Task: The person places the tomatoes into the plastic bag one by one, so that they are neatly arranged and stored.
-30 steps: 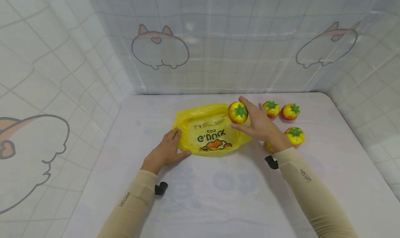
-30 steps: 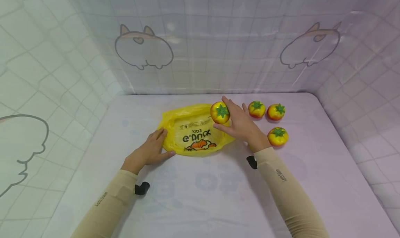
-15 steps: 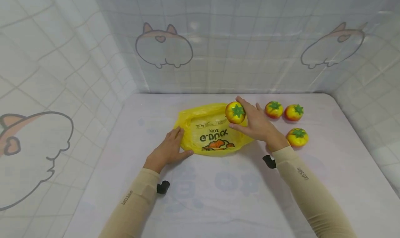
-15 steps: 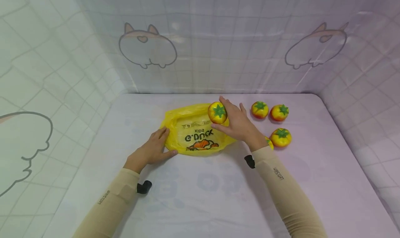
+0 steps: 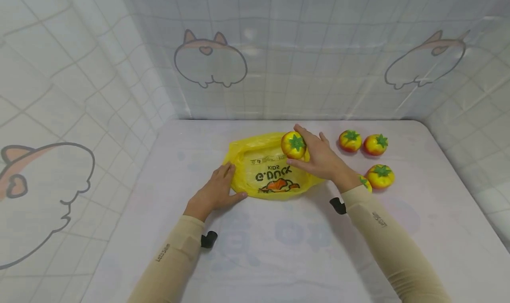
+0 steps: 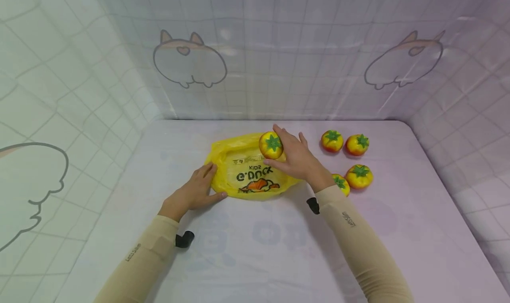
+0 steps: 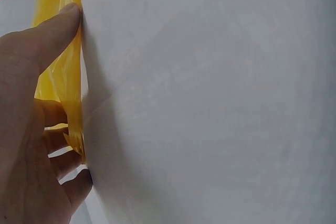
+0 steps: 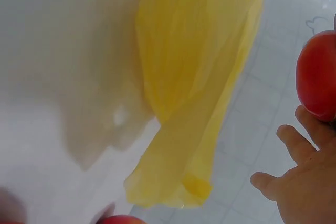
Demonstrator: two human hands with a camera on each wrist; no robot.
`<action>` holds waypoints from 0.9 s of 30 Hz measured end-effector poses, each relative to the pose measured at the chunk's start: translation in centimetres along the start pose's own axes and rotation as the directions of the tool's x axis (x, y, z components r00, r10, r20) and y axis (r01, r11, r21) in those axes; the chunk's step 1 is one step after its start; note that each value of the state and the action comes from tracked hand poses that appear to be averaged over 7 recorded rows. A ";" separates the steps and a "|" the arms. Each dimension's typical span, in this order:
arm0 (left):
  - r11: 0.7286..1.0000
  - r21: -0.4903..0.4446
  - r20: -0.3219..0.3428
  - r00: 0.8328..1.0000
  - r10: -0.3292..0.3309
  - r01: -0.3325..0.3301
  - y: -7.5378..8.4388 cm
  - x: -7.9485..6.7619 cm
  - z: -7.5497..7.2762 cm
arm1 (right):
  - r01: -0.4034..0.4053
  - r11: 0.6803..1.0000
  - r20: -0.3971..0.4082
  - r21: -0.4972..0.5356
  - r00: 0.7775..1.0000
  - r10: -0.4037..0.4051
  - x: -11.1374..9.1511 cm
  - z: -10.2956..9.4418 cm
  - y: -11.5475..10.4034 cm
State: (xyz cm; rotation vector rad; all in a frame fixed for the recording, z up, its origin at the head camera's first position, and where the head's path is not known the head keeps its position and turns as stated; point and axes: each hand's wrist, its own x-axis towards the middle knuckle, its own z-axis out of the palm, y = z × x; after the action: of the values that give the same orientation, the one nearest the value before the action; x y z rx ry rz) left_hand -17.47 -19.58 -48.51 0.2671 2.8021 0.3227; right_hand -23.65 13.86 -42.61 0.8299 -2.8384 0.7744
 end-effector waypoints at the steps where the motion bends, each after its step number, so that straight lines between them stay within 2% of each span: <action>1: 1.000 -0.001 0.000 1.000 0.001 -0.001 0.0 0.0 0.0 | 0.004 1.000 0.001 0.005 1.000 -0.004 0.1 0.1 -0.1; 8: 1.000 -0.009 0.004 1.000 0.007 -0.007 0.0 0.0 -0.1 | 0.027 0.999 0.025 0.036 0.999 -0.028 0.8 0.8 -0.8; 19: 1.000 0.004 0.003 1.000 0.026 -0.026 -0.2 0.1 0.0 | 0.039 0.999 0.077 0.030 0.996 -0.041 1.9 2.1 -1.5; 27: 1.000 0.010 0.010 1.000 0.023 -0.023 0.0 0.1 -0.2 | 0.062 0.998 0.077 0.019 0.995 -0.064 2.4 2.4 -1.9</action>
State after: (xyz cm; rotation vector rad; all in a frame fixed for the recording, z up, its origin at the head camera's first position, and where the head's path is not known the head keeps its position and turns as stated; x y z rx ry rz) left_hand -17.60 -19.61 -48.33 0.3024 2.7937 0.3116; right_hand -24.57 10.18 -43.34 0.9672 -2.8603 0.7754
